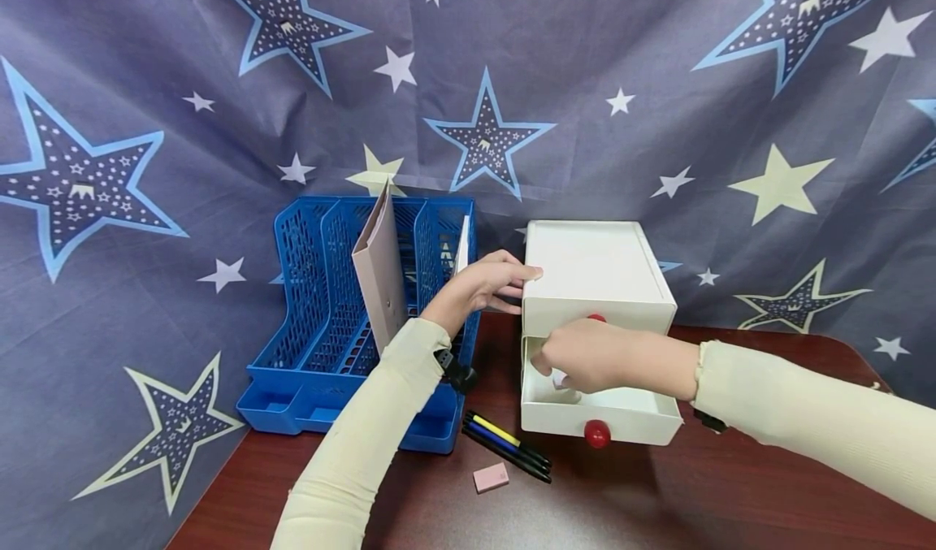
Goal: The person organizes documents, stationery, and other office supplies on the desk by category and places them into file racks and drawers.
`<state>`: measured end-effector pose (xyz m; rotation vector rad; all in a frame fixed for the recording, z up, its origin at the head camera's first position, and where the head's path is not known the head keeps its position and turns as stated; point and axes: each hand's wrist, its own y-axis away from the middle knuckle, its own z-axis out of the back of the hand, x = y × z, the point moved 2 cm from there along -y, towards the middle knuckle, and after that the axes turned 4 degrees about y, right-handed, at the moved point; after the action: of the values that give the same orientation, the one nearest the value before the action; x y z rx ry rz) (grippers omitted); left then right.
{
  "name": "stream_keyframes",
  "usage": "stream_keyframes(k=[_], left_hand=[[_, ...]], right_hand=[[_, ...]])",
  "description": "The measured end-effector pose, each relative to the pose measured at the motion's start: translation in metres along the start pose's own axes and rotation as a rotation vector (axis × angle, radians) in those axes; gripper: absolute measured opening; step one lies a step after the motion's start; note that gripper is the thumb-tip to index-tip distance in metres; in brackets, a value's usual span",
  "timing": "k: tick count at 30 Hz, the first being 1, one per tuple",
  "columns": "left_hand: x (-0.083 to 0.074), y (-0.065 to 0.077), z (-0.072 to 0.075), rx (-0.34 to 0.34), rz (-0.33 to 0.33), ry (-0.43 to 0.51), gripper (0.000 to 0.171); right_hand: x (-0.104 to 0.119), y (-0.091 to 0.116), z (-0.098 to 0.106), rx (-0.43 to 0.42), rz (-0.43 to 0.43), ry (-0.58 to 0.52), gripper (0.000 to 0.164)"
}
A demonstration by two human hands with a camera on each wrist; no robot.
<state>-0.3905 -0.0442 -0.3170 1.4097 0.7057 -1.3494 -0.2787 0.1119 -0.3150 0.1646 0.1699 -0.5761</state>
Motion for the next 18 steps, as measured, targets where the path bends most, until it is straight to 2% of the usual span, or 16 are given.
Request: stream_keyframes(k=[8,12,18], left_hand=[[0.000,0.001,0.000,0.001,-0.004,0.000,0.033],[0.000,0.001,0.000,0.000,-0.008,-0.017,0.034],[0.000,0.002,0.000,0.001,-0.011,-0.029,0.034]], right_hand=[[0.008,0.008,0.010,-0.074,-0.018,0.045,0.025],[0.017,0.013,0.014,-0.148,0.022,0.080,0.024],[0.033,0.018,0.011,-0.267,0.096,0.231,0.025]])
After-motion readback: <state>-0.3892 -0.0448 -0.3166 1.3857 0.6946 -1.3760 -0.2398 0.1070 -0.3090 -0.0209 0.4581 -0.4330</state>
